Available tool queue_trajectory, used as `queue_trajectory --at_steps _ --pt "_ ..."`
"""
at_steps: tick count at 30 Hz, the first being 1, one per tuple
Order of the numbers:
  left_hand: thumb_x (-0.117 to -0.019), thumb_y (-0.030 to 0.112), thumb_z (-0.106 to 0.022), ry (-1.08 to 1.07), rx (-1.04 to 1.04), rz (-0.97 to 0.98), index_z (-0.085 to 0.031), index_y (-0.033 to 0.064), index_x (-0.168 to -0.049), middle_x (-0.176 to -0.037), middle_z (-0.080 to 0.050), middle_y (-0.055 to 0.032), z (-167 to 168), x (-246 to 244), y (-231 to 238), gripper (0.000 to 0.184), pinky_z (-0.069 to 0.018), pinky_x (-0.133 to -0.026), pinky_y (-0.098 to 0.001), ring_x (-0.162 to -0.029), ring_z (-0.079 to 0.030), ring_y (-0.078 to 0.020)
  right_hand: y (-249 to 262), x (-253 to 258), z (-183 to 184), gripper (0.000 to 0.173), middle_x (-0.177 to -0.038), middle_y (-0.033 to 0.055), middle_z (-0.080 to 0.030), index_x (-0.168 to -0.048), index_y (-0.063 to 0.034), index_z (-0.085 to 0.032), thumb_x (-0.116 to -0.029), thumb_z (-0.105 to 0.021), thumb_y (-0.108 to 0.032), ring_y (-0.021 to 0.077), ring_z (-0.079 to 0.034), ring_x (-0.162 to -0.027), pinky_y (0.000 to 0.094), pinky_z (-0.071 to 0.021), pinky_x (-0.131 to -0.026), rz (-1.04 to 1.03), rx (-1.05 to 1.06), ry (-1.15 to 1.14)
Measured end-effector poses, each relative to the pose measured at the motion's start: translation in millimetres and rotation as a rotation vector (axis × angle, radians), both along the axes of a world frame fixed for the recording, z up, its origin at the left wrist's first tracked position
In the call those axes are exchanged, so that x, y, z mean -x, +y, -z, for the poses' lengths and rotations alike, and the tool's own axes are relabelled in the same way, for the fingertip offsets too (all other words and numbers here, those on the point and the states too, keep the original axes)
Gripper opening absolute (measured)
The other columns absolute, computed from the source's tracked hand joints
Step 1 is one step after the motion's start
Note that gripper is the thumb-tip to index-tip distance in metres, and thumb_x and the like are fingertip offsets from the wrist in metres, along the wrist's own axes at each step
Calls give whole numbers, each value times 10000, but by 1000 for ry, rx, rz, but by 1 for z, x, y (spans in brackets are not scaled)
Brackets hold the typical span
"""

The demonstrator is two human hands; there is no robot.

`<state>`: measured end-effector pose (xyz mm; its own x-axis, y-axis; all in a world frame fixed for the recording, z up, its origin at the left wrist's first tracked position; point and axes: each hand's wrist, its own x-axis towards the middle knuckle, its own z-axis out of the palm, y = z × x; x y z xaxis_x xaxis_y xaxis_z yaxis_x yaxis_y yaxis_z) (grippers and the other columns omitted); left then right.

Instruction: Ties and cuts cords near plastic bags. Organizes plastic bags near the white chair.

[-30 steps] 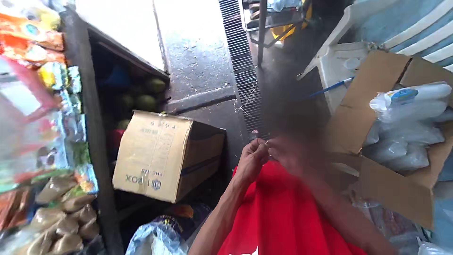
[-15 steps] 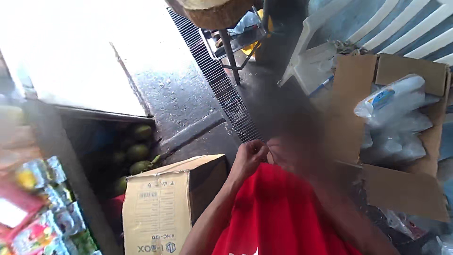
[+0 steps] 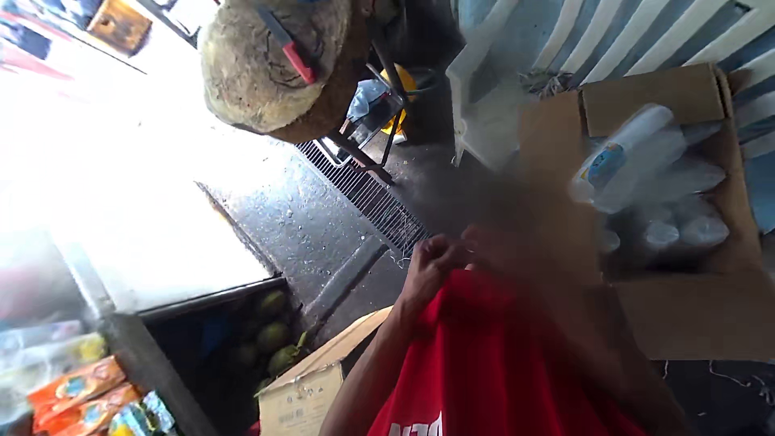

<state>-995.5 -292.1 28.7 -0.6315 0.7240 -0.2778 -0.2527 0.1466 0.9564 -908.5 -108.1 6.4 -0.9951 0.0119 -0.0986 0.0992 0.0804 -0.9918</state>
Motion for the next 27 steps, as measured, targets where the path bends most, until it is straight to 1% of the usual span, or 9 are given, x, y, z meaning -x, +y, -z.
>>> queue_trajectory --at_steps 2,4,7,10,14,18,21,24,27 --pt "-1019 118 -553 -293 -70 -11 -669 90 -854 -606 -533 59 3 12 17 204 -400 -472 -199 -484 -446 -19 4 3 -1 220 -935 53 -685 -1087 -25 -661 -1026 -608 -230 78 -654 -780 264 -581 -727 173 -70 74" --pt "-1014 107 -550 -391 -55 -17 -672 97 -848 -596 -528 60 2 26 37 206 -402 -466 -193 -477 -446 -15 9 8 -3 262 -1036 139 -675 -1132 47 -632 -1007 -638 -183 121 -662 -820 285 -588 -753 322 -111 102" --pt "-1002 84 -591 -395 -5 -11 -683 67 -852 -613 -561 33 6 47 66 177 -404 -458 -191 -477 -453 -21 21 16 2 170 -1036 141 -668 -1028 59 -671 -978 -618 -94 123 -664 -865 279 -597 -767 463 -129 202" --pt "-987 75 -617 -346 34 33 -677 46 -856 -620 -565 18 15 72 92 146 -406 -462 -204 -479 -454 -36 34 29 10 212 -1066 98 -662 -1076 27 -683 -992 -601 -150 119 -652 -929 283 -592 -793 516 -136 209" --pt "-982 86 -631 -204 78 163 -693 39 -864 -640 -580 15 21 118 128 141 -408 -463 -214 -493 -468 -45 50 62 11 173 -1059 101 -673 -1036 17 -707 -1002 -643 -141 106 -680 -962 258 -608 -842 675 -357 180" --pt "-993 52 -584 -14 70 307 -746 19 -1058 -752 -666 19 17 163 160 178 -454 -526 -203 -570 -532 -27 69 101 10 181 -980 92 -696 -984 -10 -737 -1002 -624 -150 96 -672 -894 233 -582 -822 823 -559 100" --pt "-1006 37 -502 41 54 440 -723 27 -1198 -752 -633 48 17 188 173 293 -448 -561 -183 -590 -508 -2 79 120 11 196 -947 92 -696 -976 -7 -733 -1001 -631 -172 96 -676 -862 229 -586 -803 908 -641 24" --pt "-1001 50 -471 34 24 558 -661 38 -1301 -696 -560 52 17 209 187 355 -416 -514 -208 -544 -454 -25 84 137 11 211 -892 86 -677 -961 9 -727 -993 -641 -181 78 -648 -785 207 -574 -735 1001 -631 4" --pt "-994 48 -465 -32 13 684 -572 60 -1387 -687 -541 36 18 221 198 407 -424 -514 -233 -544 -463 -53 85 149 15 198 -896 90 -683 -967 18 -722 -981 -652 -167 84 -660 -794 224 -587 -736 1093 -543 -16"
